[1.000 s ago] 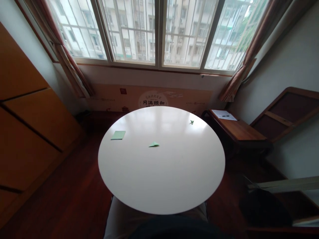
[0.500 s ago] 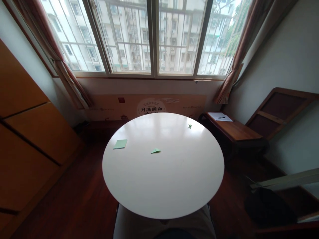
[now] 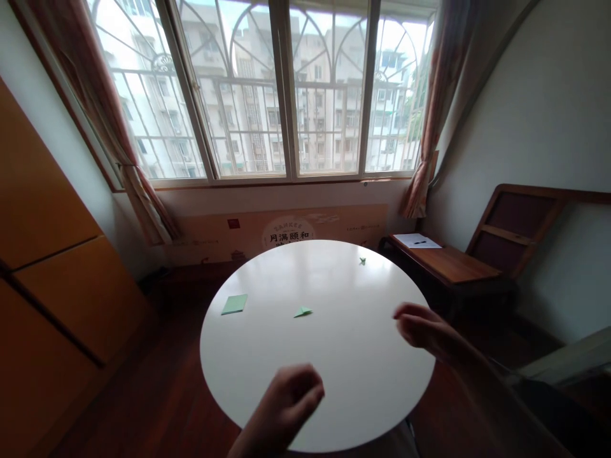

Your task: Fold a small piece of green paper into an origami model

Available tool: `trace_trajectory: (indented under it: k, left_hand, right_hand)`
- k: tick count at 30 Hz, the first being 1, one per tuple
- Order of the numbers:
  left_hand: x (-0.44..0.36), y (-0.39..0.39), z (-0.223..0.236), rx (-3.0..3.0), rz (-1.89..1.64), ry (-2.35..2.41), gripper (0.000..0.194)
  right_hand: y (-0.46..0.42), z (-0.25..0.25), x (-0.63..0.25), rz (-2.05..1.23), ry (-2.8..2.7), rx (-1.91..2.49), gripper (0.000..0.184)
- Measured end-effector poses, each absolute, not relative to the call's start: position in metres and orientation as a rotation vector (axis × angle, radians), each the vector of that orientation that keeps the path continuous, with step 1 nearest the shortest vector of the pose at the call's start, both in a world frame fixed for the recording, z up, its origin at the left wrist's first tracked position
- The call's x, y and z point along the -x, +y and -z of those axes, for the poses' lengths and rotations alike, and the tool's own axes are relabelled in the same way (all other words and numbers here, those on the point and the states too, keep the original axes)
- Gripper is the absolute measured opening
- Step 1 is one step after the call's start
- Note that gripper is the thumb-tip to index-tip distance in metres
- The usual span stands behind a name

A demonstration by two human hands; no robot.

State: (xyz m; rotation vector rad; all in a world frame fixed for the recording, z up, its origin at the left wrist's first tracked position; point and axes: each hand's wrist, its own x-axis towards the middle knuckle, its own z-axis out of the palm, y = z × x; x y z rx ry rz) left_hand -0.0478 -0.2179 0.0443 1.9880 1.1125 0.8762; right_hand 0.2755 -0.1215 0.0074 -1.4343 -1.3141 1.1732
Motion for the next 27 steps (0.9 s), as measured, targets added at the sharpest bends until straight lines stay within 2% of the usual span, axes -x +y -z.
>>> trace_trajectory:
  k: [1, 5, 10, 15, 27]
  left_hand:
    - [0.042, -0.194, -0.048, -2.152, -0.747, 1.274, 0.021]
    - [0.035, -0.098, -0.055, -2.246, -0.649, 1.475, 0.019]
    - [0.047, -0.025, -0.029, -2.318, -0.438, 1.545, 0.030]
    - [0.054, -0.004, -0.010, -2.404, -0.298, 1.431, 0.034]
    - [0.055, 0.024, -0.018, -2.560, 0.088, 1.273, 0.035]
  right_hand:
    - [-0.117, -0.004, -0.269, -1.216, -1.336, 1.420, 0.029]
    - [-0.090, 0.009, -0.234, -1.376, -1.413, 1.376, 0.029]
    - [-0.058, 0.024, -0.203, -1.382, -1.388, 1.384, 0.030]
    - [-0.056, 0.036, -0.206, -1.322, -1.328, 1.352, 0.032]
    - [-0.051, 0.044, -0.214, -1.295, -1.248, 1.253, 0.030]
